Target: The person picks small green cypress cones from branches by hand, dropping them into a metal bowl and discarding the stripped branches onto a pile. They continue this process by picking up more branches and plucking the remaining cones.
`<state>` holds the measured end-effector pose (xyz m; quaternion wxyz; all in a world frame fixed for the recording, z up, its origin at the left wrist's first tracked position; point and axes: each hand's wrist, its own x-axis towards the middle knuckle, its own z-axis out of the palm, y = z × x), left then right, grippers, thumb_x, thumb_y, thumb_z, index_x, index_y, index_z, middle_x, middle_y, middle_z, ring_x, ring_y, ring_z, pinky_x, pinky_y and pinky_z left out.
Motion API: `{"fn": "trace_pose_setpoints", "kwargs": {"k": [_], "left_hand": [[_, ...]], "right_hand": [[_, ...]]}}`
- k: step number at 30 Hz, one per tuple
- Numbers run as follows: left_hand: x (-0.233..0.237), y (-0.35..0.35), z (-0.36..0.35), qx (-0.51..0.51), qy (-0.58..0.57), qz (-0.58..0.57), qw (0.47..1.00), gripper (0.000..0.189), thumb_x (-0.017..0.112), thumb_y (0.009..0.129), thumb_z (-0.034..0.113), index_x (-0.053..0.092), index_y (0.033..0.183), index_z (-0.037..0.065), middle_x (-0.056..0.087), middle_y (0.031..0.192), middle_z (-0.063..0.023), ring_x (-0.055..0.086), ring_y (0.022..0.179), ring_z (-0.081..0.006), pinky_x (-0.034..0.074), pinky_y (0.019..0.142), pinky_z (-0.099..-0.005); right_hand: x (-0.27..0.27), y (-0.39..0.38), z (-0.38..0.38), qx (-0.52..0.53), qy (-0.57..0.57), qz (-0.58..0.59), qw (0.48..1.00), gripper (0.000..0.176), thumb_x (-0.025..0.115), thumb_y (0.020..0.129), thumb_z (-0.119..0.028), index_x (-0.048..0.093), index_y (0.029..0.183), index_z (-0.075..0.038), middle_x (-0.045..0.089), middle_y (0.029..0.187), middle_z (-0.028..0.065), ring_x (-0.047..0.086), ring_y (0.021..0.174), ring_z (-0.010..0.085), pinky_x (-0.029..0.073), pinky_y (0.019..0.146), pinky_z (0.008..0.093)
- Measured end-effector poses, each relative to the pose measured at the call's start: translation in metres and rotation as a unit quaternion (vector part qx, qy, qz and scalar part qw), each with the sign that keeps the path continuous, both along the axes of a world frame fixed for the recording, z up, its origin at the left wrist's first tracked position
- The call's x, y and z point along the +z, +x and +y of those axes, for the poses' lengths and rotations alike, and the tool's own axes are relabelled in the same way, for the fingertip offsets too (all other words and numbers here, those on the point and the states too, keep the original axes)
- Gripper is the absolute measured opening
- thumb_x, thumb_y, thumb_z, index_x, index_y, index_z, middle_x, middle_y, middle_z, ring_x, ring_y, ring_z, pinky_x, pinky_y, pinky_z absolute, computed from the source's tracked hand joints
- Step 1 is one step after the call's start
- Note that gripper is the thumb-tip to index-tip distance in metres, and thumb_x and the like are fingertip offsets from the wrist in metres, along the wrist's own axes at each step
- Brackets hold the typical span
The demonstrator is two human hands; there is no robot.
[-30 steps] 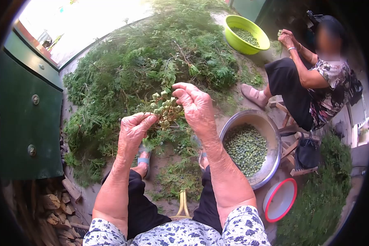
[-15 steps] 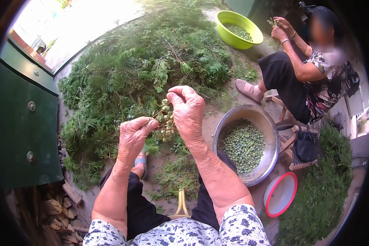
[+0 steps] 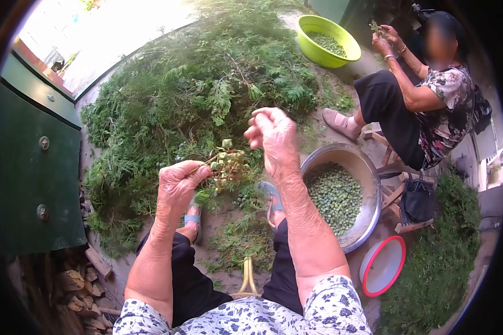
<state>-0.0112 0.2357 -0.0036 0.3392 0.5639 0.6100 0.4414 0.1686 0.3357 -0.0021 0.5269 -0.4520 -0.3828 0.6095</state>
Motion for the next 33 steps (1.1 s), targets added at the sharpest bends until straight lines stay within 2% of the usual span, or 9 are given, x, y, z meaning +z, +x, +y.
{"fn": "trace_pose_setpoints", "kwargs": {"k": [6,9,11,15,19,25,28,31,33], "left_hand": [[-0.007,-0.004,0.002,-0.010,0.017,-0.011,1.000,0.013,0.070,0.076,0.013,0.067,0.082,0.003,0.060,0.060,-0.0053,0.053,0.054,-0.0088,0.043,0.054,-0.0244],[-0.008,-0.005,0.003,-0.007,0.019,-0.019,1.000,0.013,0.070,0.076,0.015,0.067,0.082,0.003,0.060,0.060,-0.0055,0.054,0.054,-0.0091,0.043,0.053,-0.0248],[-0.007,-0.005,0.003,0.001,0.010,-0.006,1.000,0.014,0.070,0.076,0.016,0.067,0.081,0.004,0.060,0.060,-0.0057,0.055,0.054,-0.0102,0.043,0.053,-0.0251],[-0.007,-0.004,0.002,-0.003,-0.009,0.030,0.999,0.015,0.070,0.076,0.018,0.067,0.080,0.004,0.061,0.060,-0.0061,0.055,0.053,-0.0111,0.042,0.052,-0.0258],[0.000,-0.004,0.002,0.027,-0.039,0.036,0.998,0.014,0.068,0.078,0.019,0.068,0.080,0.005,0.061,0.059,-0.0064,0.055,0.053,-0.0105,0.042,0.053,-0.0269],[-0.001,-0.002,0.006,0.060,-0.066,0.016,0.996,0.014,0.067,0.079,0.019,0.069,0.081,0.005,0.062,0.058,-0.0053,0.053,0.053,-0.0075,0.041,0.052,-0.0260],[-0.003,0.001,0.007,0.049,-0.060,0.015,0.997,0.014,0.067,0.079,0.019,0.069,0.081,0.005,0.061,0.058,-0.0046,0.051,0.053,-0.0069,0.041,0.052,-0.0257],[-0.003,0.002,0.007,0.034,-0.068,-0.017,0.997,0.013,0.067,0.079,0.018,0.069,0.081,0.005,0.059,0.056,-0.0031,0.048,0.053,-0.0052,0.040,0.052,-0.0254],[0.001,0.003,0.006,0.027,-0.093,-0.021,0.995,0.014,0.067,0.079,0.017,0.068,0.080,0.003,0.058,0.056,-0.0013,0.047,0.055,-0.0038,0.040,0.053,-0.0245]], "right_hand": [[0.004,-0.003,-0.011,0.237,-0.040,-0.095,0.966,0.045,0.052,0.089,-0.047,0.064,0.092,-0.004,0.050,0.068,-0.0045,0.041,0.054,0.0025,0.030,0.046,0.0168],[0.010,-0.004,-0.009,0.321,-0.018,-0.120,0.939,0.047,0.051,0.088,-0.050,0.065,0.087,-0.005,0.048,0.063,-0.0050,0.039,0.053,0.0027,0.028,0.047,0.0176],[0.009,-0.004,-0.010,0.338,-0.013,-0.112,0.934,0.043,0.057,0.086,-0.048,0.065,0.087,-0.005,0.046,0.060,-0.0050,0.038,0.053,0.0030,0.028,0.048,0.0181],[-0.005,-0.011,-0.008,0.048,0.097,-0.190,0.976,0.027,0.059,0.089,-0.031,0.060,0.079,-0.006,0.048,0.064,-0.0047,0.040,0.049,0.0027,0.029,0.038,0.0179],[0.003,0.010,0.002,0.048,-0.001,0.086,0.995,0.014,0.058,0.090,-0.018,0.057,0.091,-0.004,0.059,0.073,0.0011,0.051,0.051,0.0039,0.034,0.037,0.0148],[0.018,-0.005,-0.025,0.205,0.066,-0.092,0.972,0.016,0.065,0.083,-0.012,0.061,0.097,-0.005,0.056,0.077,-0.0020,0.048,0.058,0.0028,0.037,0.047,0.0170],[0.009,-0.016,-0.034,0.172,0.196,-0.258,0.930,0.036,0.076,0.070,-0.015,0.063,0.103,-0.007,0.055,0.082,-0.0018,0.048,0.069,0.0089,0.042,0.064,0.0218],[-0.008,-0.025,-0.030,0.085,0.329,-0.342,0.876,0.022,0.068,0.079,-0.010,0.063,0.100,-0.005,0.058,0.078,0.0004,0.052,0.063,0.0073,0.043,0.058,0.0221],[0.000,-0.022,-0.031,0.099,0.132,-0.186,0.969,0.011,0.061,0.087,-0.012,0.061,0.095,-0.004,0.059,0.073,0.0013,0.051,0.055,0.0056,0.042,0.049,0.0200]]}}
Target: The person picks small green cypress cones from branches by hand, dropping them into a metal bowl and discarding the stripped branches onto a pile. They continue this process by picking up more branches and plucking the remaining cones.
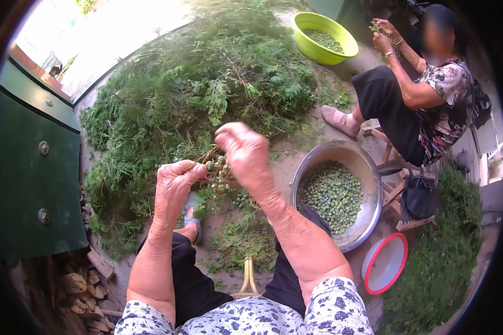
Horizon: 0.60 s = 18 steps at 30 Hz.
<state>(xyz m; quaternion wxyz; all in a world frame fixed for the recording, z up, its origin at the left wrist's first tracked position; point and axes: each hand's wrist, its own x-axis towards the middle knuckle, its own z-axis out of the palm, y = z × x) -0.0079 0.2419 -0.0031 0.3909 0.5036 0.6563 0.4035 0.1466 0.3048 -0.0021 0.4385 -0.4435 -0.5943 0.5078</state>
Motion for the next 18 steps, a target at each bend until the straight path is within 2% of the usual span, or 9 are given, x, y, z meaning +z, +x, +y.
{"fn": "trace_pose_setpoints", "kwargs": {"k": [1,2,5,8,10,12,14,16,18], "left_hand": [[0.003,0.000,0.000,0.000,0.000,-0.001,1.000,0.014,0.067,0.079,0.017,0.068,0.080,0.003,0.058,0.056,-0.0013,0.047,0.055,-0.0038,0.040,0.053,-0.0245],[0.006,0.001,-0.001,0.005,-0.002,-0.022,1.000,0.015,0.066,0.080,0.017,0.068,0.078,0.002,0.060,0.059,-0.0001,0.046,0.054,-0.0033,0.037,0.050,-0.0230],[0.005,-0.001,0.000,0.011,0.001,-0.067,0.998,0.017,0.065,0.082,0.018,0.068,0.076,0.003,0.060,0.061,0.0021,0.041,0.051,-0.0020,0.031,0.045,-0.0208],[0.004,-0.006,0.002,0.007,0.000,-0.081,0.997,0.018,0.064,0.082,0.020,0.068,0.076,0.004,0.061,0.061,0.0019,0.038,0.049,-0.0013,0.028,0.042,-0.0196],[0.006,-0.006,0.003,0.005,-0.005,-0.086,0.996,0.019,0.065,0.081,0.021,0.067,0.075,0.003,0.062,0.062,0.0004,0.038,0.048,-0.0011,0.028,0.042,-0.0197],[0.006,-0.009,0.004,-0.003,-0.010,-0.076,0.997,0.020,0.066,0.080,0.021,0.067,0.075,0.002,0.063,0.063,-0.0002,0.038,0.047,-0.0012,0.028,0.042,-0.0196],[0.007,-0.010,0.004,-0.011,-0.014,-0.065,0.998,0.020,0.066,0.079,0.022,0.067,0.074,0.002,0.063,0.063,-0.0007,0.038,0.047,-0.0013,0.028,0.042,-0.0196],[0.011,-0.009,0.005,0.007,-0.001,-0.121,0.993,0.020,0.067,0.079,0.022,0.066,0.074,0.002,0.062,0.062,-0.0006,0.040,0.047,-0.0022,0.029,0.043,-0.0199],[0.016,-0.009,0.005,0.021,-0.005,-0.132,0.991,0.021,0.067,0.078,0.022,0.066,0.074,0.002,0.062,0.062,-0.0008,0.041,0.048,-0.0025,0.030,0.043,-0.0199]], "right_hand": [[0.007,0.003,0.006,-0.047,-0.114,0.148,0.981,0.011,0.056,0.091,-0.014,0.058,0.093,-0.004,0.058,0.068,0.0003,0.048,0.048,0.0042,0.039,0.043,0.0178],[0.004,0.016,0.016,-0.019,-0.140,0.216,0.966,0.013,0.054,0.092,-0.015,0.055,0.095,-0.003,0.057,0.071,0.0011,0.050,0.052,0.0060,0.040,0.043,0.0184],[0.011,0.030,0.028,-0.029,-0.222,0.330,0.917,0.010,0.052,0.091,-0.015,0.055,0.092,-0.005,0.058,0.076,0.0053,0.056,0.058,0.0111,0.040,0.040,0.0223],[-0.012,0.043,0.033,-0.024,-0.242,0.382,0.892,0.010,0.055,0.088,-0.014,0.055,0.091,-0.005,0.056,0.072,0.0043,0.054,0.056,0.0123,0.037,0.040,0.0234],[-0.017,0.045,0.036,-0.023,-0.277,0.390,0.878,0.010,0.057,0.086,-0.015,0.055,0.090,-0.005,0.054,0.069,0.0032,0.051,0.053,0.0113,0.036,0.039,0.0227],[-0.018,0.045,0.034,0.007,-0.276,0.293,0.915,0.013,0.055,0.089,-0.017,0.055,0.091,-0.005,0.053,0.071,0.0023,0.047,0.053,0.0101,0.034,0.041,0.0214],[-0.015,0.041,0.031,0.024,-0.277,0.264,0.923,0.014,0.058,0.088,-0.018,0.058,0.090,-0.004,0.054,0.070,0.0001,0.047,0.051,0.0074,0.033,0.040,0.0192],[-0.014,0.039,0.028,0.102,-0.290,0.166,0.937,0.019,0.060,0.087,-0.023,0.062,0.090,-0.004,0.054,0.069,-0.0014,0.050,0.052,0.0051,0.035,0.041,0.0176],[-0.012,0.039,0.025,0.128,-0.299,0.168,0.931,0.024,0.062,0.087,-0.027,0.064,0.090,-0.004,0.055,0.067,-0.0027,0.051,0.051,0.0038,0.036,0.040,0.0171]]}}
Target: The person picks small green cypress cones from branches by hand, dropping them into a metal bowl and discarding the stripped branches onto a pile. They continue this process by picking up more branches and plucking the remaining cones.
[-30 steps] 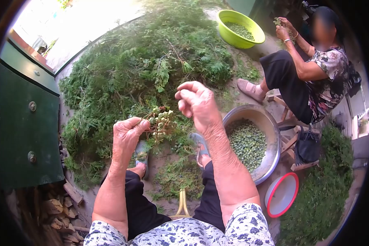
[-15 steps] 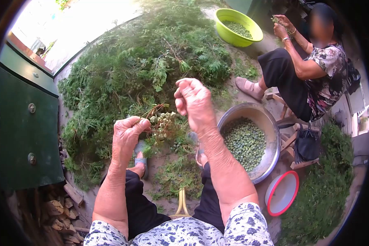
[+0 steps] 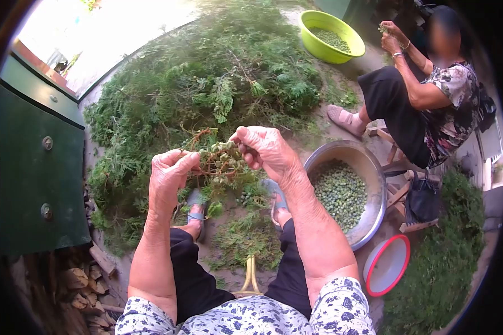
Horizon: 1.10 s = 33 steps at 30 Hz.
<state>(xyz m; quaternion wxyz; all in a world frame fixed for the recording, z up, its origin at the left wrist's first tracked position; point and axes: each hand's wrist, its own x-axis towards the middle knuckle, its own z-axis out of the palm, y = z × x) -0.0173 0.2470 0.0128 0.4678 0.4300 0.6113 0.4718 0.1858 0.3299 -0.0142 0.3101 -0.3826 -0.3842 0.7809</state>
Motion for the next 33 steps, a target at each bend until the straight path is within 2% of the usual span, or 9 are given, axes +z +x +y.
{"fn": "trace_pose_setpoints", "kwargs": {"k": [4,10,12,16,18,23,24,26,33], "left_hand": [[-0.008,-0.004,0.002,0.016,-0.022,-0.004,1.000,0.020,0.068,0.078,0.021,0.066,0.075,0.001,0.061,0.064,-0.0018,0.048,0.053,-0.0044,0.036,0.049,-0.0206],[-0.010,-0.004,0.003,-0.066,-0.027,-0.022,0.997,0.015,0.070,0.076,0.015,0.066,0.080,0.001,0.063,0.069,-0.0018,0.054,0.065,-0.0060,0.044,0.062,-0.0218],[-0.007,0.000,0.003,-0.060,-0.015,-0.040,0.997,0.015,0.073,0.074,0.011,0.066,0.082,0.001,0.063,0.069,-0.0009,0.055,0.067,-0.0053,0.044,0.062,-0.0211],[-0.013,0.002,0.004,-0.085,-0.011,0.048,0.995,0.018,0.077,0.070,0.011,0.067,0.080,0.000,0.062,0.066,0.0010,0.053,0.063,-0.0039,0.043,0.056,-0.0208],[-0.011,0.005,0.003,-0.072,-0.014,0.128,0.989,0.016,0.076,0.071,0.011,0.068,0.079,0.000,0.061,0.064,0.0020,0.052,0.061,-0.0032,0.042,0.055,-0.0214],[-0.004,0.012,0.004,-0.060,-0.010,0.040,0.997,0.014,0.073,0.074,0.013,0.069,0.079,0.001,0.061,0.063,0.0022,0.051,0.058,-0.0036,0.040,0.053,-0.0209],[-0.004,0.012,0.004,-0.063,-0.015,0.024,0.998,0.014,0.072,0.074,0.013,0.069,0.080,0.001,0.061,0.063,0.0021,0.051,0.059,-0.0037,0.040,0.054,-0.0209],[-0.003,0.013,0.005,-0.066,-0.019,0.008,0.998,0.014,0.071,0.074,0.013,0.069,0.080,0.001,0.061,0.064,0.0019,0.051,0.059,-0.0038,0.040,0.055,-0.0209],[-0.004,0.025,0.006,-0.093,-0.021,-0.012,0.995,0.013,0.071,0.074,0.013,0.069,0.080,0.001,0.061,0.063,0.0020,0.052,0.060,-0.0045,0.042,0.058,-0.0217]], "right_hand": [[0.005,-0.008,-0.010,0.048,0.057,-0.037,0.997,0.023,0.065,0.085,-0.023,0.064,0.095,-0.002,0.058,0.068,-0.0022,0.050,0.051,0.0031,0.036,0.040,0.0162],[0.002,-0.020,-0.018,-0.034,0.047,-0.015,0.998,0.019,0.066,0.084,-0.019,0.065,0.095,-0.004,0.060,0.069,-0.0038,0.050,0.052,0.0019,0.035,0.041,0.0161],[0.003,-0.023,-0.020,-0.042,0.043,-0.014,0.998,0.018,0.067,0.083,-0.018,0.065,0.094,-0.004,0.060,0.068,-0.0036,0.050,0.053,0.0020,0.035,0.041,0.0164],[0.004,-0.025,-0.025,-0.065,0.023,0.014,0.998,0.018,0.067,0.082,-0.016,0.066,0.096,-0.004,0.059,0.068,-0.0038,0.050,0.053,0.0020,0.035,0.042,0.0166],[0.005,-0.026,-0.028,-0.074,0.025,0.026,0.997,0.018,0.067,0.082,-0.016,0.066,0.096,-0.004,0.059,0.068,-0.0039,0.049,0.052,0.0020,0.035,0.042,0.0167],[-0.002,-0.038,-0.036,-0.212,0.014,0.068,0.975,0.017,0.067,0.082,-0.014,0.066,0.095,-0.002,0.060,0.069,-0.0033,0.045,0.053,0.0022,0.035,0.046,0.0157],[-0.001,-0.040,-0.037,-0.212,0.015,0.068,0.975,0.017,0.067,0.082,-0.014,0.066,0.095,-0.002,0.060,0.069,-0.0033,0.045,0.053,0.0022,0.035,0.046,0.0157],[0.001,-0.043,-0.039,-0.263,0.039,0.023,0.964,0.015,0.066,0.083,-0.012,0.066,0.092,0.000,0.061,0.071,-0.0028,0.044,0.053,0.0018,0.035,0.048,0.0158],[-0.004,-0.031,-0.039,-0.286,0.115,-0.089,0.947,0.012,0.066,0.082,-0.010,0.068,0.091,-0.001,0.062,0.072,-0.0007,0.049,0.056,0.0048,0.041,0.052,0.0210]]}}
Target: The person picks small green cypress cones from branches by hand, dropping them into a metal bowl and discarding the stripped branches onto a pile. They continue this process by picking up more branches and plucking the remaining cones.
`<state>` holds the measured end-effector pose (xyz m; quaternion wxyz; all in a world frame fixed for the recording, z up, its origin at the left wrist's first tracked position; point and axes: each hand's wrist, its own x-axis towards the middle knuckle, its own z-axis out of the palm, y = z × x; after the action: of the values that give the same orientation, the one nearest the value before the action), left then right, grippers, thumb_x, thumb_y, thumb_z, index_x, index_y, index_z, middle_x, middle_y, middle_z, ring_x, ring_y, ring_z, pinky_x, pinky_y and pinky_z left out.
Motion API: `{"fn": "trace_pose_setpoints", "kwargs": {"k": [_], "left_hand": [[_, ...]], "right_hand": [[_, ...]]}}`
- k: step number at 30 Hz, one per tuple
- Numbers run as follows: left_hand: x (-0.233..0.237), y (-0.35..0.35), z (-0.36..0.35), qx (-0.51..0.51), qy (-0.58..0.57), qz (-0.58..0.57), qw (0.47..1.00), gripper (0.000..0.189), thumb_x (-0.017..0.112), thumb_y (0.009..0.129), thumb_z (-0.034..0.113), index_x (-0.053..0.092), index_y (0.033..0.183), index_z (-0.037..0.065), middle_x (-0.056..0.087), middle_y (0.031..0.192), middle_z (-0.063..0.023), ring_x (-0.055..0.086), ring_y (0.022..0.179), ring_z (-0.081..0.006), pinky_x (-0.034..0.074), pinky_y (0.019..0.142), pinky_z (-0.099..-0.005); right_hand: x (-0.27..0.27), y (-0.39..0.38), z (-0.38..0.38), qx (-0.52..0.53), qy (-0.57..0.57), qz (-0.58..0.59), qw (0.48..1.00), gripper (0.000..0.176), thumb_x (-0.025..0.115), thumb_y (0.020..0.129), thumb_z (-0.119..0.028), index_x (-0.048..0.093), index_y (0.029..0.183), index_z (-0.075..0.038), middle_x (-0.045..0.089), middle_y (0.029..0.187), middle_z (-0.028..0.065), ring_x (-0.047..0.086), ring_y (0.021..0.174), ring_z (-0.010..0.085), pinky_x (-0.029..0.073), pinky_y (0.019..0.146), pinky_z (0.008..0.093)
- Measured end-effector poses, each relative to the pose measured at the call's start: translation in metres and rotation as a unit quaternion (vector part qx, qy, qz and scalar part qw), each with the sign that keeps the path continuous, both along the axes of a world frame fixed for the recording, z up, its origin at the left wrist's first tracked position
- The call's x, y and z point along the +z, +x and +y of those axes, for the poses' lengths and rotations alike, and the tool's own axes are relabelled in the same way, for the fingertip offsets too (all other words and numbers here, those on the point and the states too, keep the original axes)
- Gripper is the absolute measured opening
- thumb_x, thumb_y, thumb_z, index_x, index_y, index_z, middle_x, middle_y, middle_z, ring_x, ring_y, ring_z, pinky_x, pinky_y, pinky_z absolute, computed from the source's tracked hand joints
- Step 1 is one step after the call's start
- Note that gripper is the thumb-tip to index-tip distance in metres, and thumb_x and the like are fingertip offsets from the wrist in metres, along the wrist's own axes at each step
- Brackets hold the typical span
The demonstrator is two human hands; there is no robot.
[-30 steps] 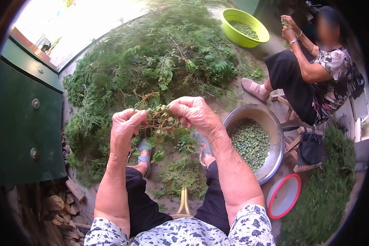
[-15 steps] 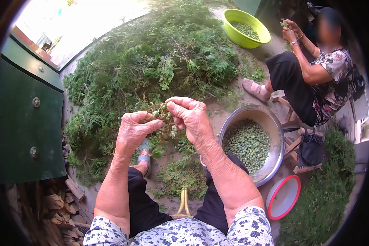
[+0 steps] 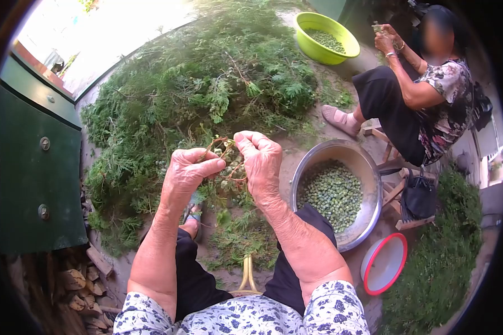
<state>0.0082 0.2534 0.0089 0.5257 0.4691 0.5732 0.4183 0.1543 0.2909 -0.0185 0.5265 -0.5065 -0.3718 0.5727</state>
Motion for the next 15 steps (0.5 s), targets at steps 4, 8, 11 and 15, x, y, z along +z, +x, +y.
{"fn": "trace_pose_setpoints", "kwargs": {"k": [4,8,11,15], "left_hand": [[0.003,0.007,-0.013,-0.031,0.000,-0.027,0.999,0.013,0.071,0.075,0.013,0.069,0.079,0.001,0.061,0.065,0.0011,0.054,0.062,-0.0058,0.044,0.060,-0.0224],[-0.001,0.007,-0.023,-0.002,0.049,-0.067,0.997,0.015,0.071,0.077,0.015,0.067,0.082,0.001,0.062,0.068,0.0000,0.055,0.064,-0.0066,0.044,0.061,-0.0221],[0.011,0.011,-0.028,0.009,0.055,-0.095,0.994,0.016,0.070,0.079,0.014,0.066,0.087,0.000,0.062,0.071,-0.0002,0.055,0.066,-0.0067,0.044,0.062,-0.0214],[0.016,0.025,-0.044,0.014,0.088,-0.141,0.986,0.015,0.068,0.081,0.012,0.065,0.089,0.000,0.062,0.075,0.0010,0.055,0.068,-0.0049,0.045,0.064,-0.0202]], "right_hand": [[0.005,0.045,0.018,-0.078,0.039,-0.063,0.994,0.014,0.065,0.083,-0.009,0.066,0.094,0.000,0.065,0.074,0.0025,0.053,0.056,0.0050,0.043,0.048,0.0211],[0.017,0.098,0.012,-0.061,0.043,-0.039,0.996,0.021,0.066,0.082,-0.010,0.063,0.100,0.000,0.064,0.081,0.0021,0.053,0.055,0.0049,0.040,0.044,0.0164],[0.018,0.148,-0.011,-0.108,0.063,-0.148,0.981,0.024,0.062,0.084,-0.009,0.062,0.106,0.000,0.062,0.081,0.0027,0.053,0.058,0.0042,0.040,0.046,0.0156],[-0.036,0.253,-0.040,-0.101,0.164,-0.429,0.882,0.035,0.061,0.074,-0.004,0.061,0.108,0.002,0.063,0.097,0.0140,0.061,0.081,0.0195,0.050,0.073,0.0291]]}}
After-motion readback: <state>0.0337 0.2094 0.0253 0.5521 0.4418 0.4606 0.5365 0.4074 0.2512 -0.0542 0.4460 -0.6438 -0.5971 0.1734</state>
